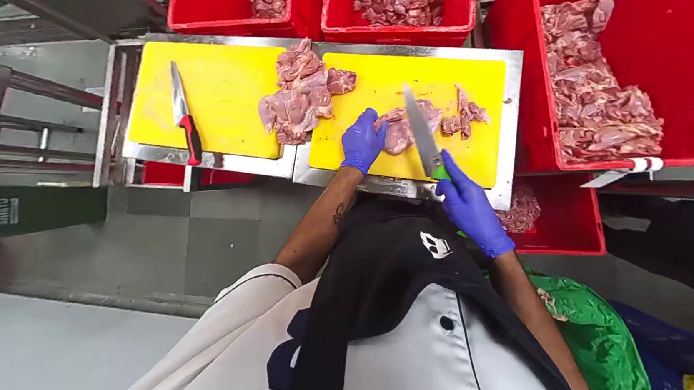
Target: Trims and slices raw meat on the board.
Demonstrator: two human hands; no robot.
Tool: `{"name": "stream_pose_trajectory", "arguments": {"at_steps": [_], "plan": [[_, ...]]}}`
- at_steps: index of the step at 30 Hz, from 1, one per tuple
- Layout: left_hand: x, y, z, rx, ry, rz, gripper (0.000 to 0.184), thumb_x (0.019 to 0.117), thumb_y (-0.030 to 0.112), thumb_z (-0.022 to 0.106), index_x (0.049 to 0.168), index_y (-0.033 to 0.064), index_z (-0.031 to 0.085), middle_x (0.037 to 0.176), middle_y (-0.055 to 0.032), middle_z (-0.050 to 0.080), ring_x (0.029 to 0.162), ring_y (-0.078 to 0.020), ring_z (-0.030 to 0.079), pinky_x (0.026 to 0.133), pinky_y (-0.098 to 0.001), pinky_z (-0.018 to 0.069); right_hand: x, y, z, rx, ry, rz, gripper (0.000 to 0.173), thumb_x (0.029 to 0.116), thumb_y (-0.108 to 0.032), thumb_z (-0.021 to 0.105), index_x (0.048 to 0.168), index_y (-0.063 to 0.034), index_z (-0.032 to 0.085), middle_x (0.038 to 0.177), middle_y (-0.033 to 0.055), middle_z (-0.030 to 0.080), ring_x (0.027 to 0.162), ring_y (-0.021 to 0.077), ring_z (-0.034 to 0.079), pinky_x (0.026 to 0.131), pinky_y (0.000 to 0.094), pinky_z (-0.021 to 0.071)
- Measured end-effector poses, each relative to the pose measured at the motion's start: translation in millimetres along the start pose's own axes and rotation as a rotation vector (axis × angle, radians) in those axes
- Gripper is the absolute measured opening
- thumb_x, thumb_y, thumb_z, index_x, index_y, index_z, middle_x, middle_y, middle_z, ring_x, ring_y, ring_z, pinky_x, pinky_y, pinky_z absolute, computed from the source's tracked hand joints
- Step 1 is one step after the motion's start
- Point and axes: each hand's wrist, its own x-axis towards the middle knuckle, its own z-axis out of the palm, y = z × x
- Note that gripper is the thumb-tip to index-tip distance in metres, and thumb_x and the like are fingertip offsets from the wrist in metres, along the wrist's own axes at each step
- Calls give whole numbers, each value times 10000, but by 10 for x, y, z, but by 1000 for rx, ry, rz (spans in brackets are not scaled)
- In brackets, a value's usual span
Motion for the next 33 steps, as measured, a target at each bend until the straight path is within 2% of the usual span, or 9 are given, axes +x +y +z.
{"name": "stream_pose_trajectory", "arguments": {"at_steps": [4,9,16,19,21,24,28,30,33], "plan": [[1,93,-145,-29,-31,-35,289,1018,327,625,1188,94,609,1096,-191,695,975,-403,706,753,-621,575,67,427,-152,23,75,116,524,1096,-238,377,1616,-182,341,865,29,644,519,118,517,444,303,469],[-42,130,-269,-47,-74,10,295,1025,259,608,1295,138,614,1181,-174,688,1030,-401,699,777,-629,571,-89,-90,-157,-568,74,-16,529,1084,-214,365,1612,-195,360,995,166,719,843,321,698,784,542,564],[120,9,-71,9,-48,60,263,1005,263,581,1241,173,656,1094,-129,730,1008,-364,717,761,-618,574,1171,-425,346,-703,38,-21,546,1097,-245,361,1629,-324,267,957,189,724,870,413,711,727,618,556],[248,-24,-65,-22,-34,13,250,1005,273,580,1218,167,658,1009,-145,744,966,-380,725,753,-615,573,662,-310,258,-755,-29,63,546,1103,-284,312,1639,-345,223,991,158,725,894,377,715,763,591,559],[243,4,-281,-75,-134,-83,279,1022,228,582,1288,150,609,1094,-196,720,1058,-424,695,841,-645,551,-31,-54,130,-754,-73,101,557,1098,-281,328,1645,-325,233,966,149,722,843,357,713,735,575,567],[537,-320,-521,8,42,-62,341,936,196,617,1269,144,672,1165,-181,724,1111,-406,691,879,-669,542,-720,226,-91,-731,-74,100,537,1090,-283,375,1623,-314,322,940,140,723,796,335,709,719,556,569],[823,-386,-1034,99,289,91,373,893,106,620,1257,136,697,1352,-142,647,1314,-352,572,1096,-570,456,-819,242,-190,-662,-57,57,520,1089,-286,374,1608,-306,365,906,128,729,772,311,703,726,547,568],[873,-63,-888,25,294,213,379,932,180,601,1301,144,683,1385,-125,635,1337,-331,559,1117,-547,448,-750,193,-136,-631,-70,53,519,1087,-310,377,1606,-332,361,920,112,732,793,303,708,740,548,571],[883,407,-98,2,-55,272,516,932,530,661,1264,136,699,1361,-165,630,1311,-381,562,1052,-628,478,-560,151,29,-534,-134,6,505,1088,-328,394,1592,-350,380,956,102,745,839,292,719,781,548,579]]}}
